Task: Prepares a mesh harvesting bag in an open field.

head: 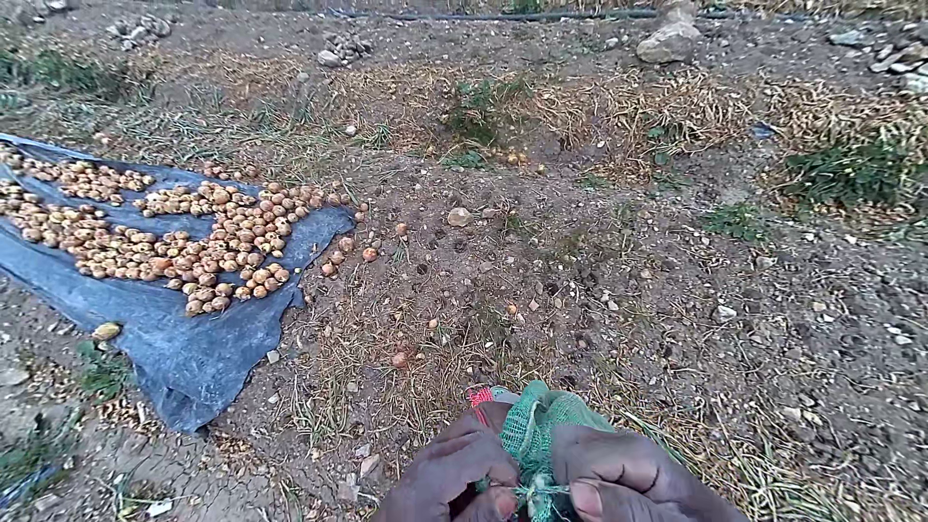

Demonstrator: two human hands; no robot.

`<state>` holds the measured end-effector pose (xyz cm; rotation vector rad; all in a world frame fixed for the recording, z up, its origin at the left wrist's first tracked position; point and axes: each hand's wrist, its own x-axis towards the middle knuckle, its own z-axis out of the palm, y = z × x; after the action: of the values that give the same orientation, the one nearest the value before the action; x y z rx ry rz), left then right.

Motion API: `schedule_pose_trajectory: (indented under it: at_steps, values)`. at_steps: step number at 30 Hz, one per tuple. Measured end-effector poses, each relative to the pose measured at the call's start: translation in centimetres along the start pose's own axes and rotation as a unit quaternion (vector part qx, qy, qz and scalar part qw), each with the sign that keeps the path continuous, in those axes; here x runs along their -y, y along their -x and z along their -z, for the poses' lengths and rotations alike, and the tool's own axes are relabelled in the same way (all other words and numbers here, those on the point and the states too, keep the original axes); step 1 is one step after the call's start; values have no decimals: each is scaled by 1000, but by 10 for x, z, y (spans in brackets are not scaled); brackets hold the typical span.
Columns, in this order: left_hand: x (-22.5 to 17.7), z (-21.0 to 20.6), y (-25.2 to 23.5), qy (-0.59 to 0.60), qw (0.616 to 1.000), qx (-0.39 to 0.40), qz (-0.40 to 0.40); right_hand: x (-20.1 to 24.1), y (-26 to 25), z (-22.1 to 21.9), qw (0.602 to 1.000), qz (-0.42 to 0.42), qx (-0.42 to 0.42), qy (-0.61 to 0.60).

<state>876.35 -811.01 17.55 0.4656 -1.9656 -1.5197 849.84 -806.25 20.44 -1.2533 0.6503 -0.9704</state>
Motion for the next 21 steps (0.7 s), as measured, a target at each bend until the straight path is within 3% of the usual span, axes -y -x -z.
schedule_pose_trajectory:
  at_steps: [2, 5, 8, 10, 11, 12, 14, 16, 18, 21]
  values:
    - [-1, 1, -9, -16, 1000, 11, -4, 4, -10, 6, 994, 69, 45, 68]
    - [-6, -1, -20, -46, 998, 26, -20, 16, -22, 10, 989, 87, 120, 1]
    - [-12, -5, -22, -74, 996, 20, -36, 20, -15, 15, 988, -32, 107, -106]
    - [-19, -8, -22, -83, 996, 2, 7, 14, -13, 19, 977, -116, 56, -170]
    - [-19, -8, -24, -72, 996, -16, 42, 8, -17, 24, 977, -113, 35, -174]
    - [-16, -7, -25, -47, 995, -41, 80, 0, -24, 33, 986, -83, 13, -144]
    - [0, 4, -36, 20, 984, -124, 125, -10, -40, 62, 998, 1, -43, 34]
    - [21, 27, -51, 65, 965, -200, 158, -14, -52, 92, 980, 15, -50, 192]
    - [39, 43, -68, 103, 943, -261, 177, -18, -50, 103, 957, -50, 1, 285]
    - [51, 48, -92, 197, 906, -330, 176, -51, -36, 109, 889, -142, 45, 434]
